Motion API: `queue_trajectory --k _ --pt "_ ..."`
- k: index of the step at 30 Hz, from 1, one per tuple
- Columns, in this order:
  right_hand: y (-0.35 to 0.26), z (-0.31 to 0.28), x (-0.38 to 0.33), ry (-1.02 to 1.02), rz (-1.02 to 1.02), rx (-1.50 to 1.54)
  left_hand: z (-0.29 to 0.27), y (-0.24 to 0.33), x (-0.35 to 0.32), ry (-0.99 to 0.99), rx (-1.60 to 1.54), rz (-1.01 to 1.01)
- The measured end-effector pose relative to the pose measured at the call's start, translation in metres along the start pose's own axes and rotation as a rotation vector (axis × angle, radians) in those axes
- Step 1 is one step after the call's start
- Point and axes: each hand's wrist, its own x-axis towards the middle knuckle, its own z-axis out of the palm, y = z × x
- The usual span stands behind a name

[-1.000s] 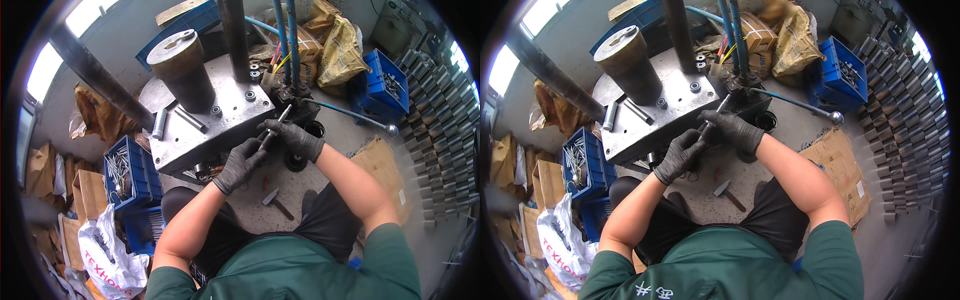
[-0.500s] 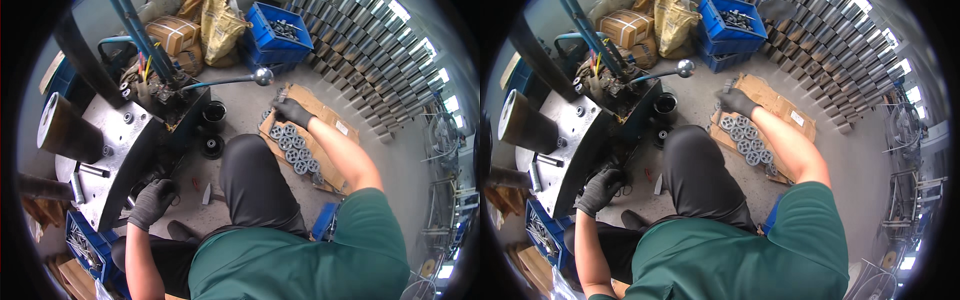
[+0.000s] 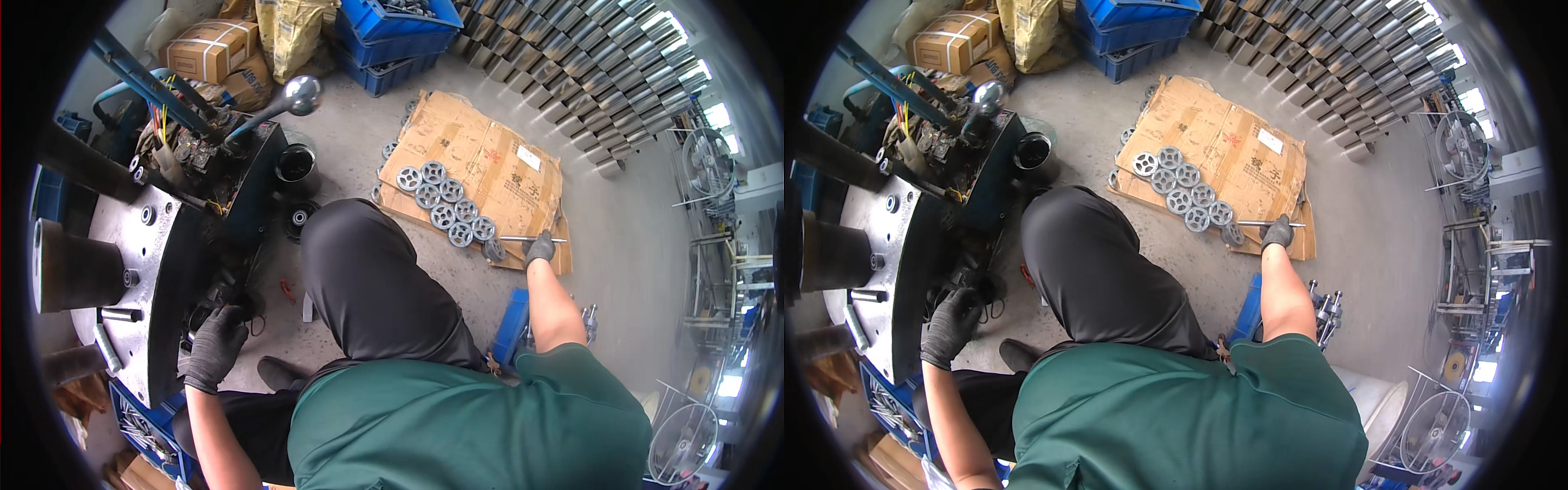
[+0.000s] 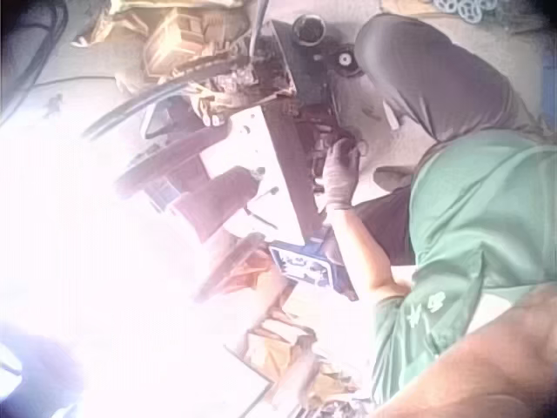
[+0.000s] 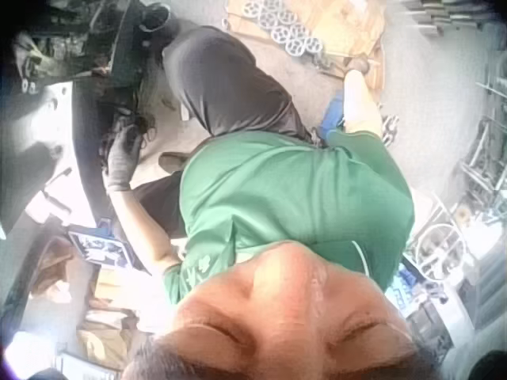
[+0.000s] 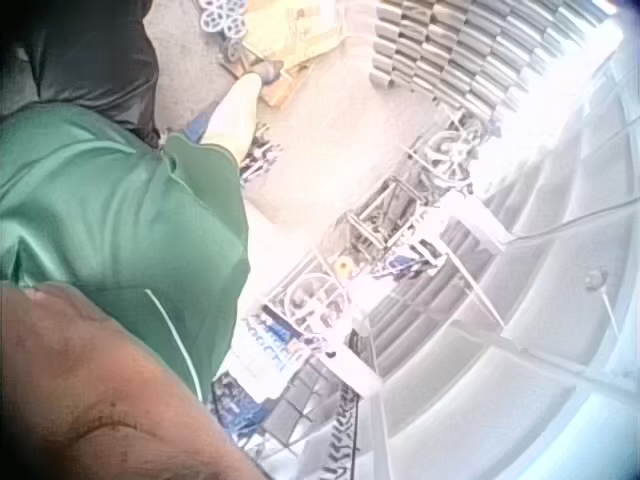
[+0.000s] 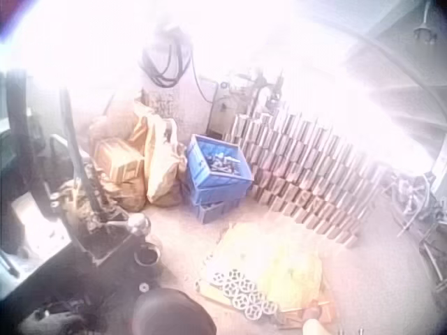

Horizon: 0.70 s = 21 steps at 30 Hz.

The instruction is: Assemble cylindrical metal components and gears using a vertical press machine.

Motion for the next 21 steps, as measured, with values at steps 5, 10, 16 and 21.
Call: queue_trajectory --k 5,10,16,21 --pt "0.016 -0.012 0.001 0.050 0.035 0.085 0.010 -0.012 0.002 0.015 0.026 0.036" --pt "0.007 -0.006 -0.021 -0.345 -0.363 -0.357 0.010 -0.010 0.001 -0.007 -0.004 -0.025" --pt "0.009 -0.005 -0.045 -0.576 -0.710 -0.530 0.011 -0.016 -0.002 0.007 -0.019 -0.025" --pt "0.024 -0.027 -0.023 -0.361 -0.408 -0.296 0.009 -0.007 0.002 -0.009 -0.031 -0.050"
